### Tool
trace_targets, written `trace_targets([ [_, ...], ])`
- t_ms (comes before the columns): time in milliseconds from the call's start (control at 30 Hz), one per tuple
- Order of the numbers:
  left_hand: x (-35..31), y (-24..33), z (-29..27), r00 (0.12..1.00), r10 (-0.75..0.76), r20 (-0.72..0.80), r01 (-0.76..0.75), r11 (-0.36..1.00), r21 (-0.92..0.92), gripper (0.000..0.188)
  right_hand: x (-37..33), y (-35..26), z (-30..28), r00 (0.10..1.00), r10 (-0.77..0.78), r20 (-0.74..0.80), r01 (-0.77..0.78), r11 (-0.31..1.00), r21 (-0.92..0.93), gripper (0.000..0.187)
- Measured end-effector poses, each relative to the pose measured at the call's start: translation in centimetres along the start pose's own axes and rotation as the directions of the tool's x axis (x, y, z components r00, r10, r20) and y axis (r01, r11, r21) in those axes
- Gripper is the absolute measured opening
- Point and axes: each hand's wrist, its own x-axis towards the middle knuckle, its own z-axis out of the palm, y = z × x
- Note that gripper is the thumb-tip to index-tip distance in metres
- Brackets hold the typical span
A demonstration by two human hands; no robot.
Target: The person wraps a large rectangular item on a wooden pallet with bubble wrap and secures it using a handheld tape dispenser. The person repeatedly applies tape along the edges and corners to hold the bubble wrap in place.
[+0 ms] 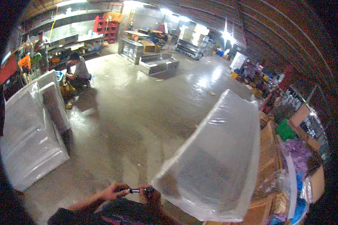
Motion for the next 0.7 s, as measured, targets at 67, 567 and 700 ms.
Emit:
trace_targets([
  [67,-0.6,0.5,-3.0,0.99,-0.089,-0.108,0.088,0.996,-0.015,0.035,4.2,-0.1,2.6,0.992,-0.046,0.116,0.04,0.998,0.048,0.028],
  [567,20.7,-2.4,-18.9,0.907,-0.191,-0.374,0.158,0.981,-0.116,0.025,26.6,2.2,2.6,0.952,0.248,0.178,-0.237,0.968,-0.085,0.035],
  [700,30.2,4.5,-25.9,0.999,-0.038,-0.028,0.044,0.954,0.296,0.033,34.6,1.2,0.5,0.97,0.242,-0.008,-0.242,0.97,-0.031,0.04],
])
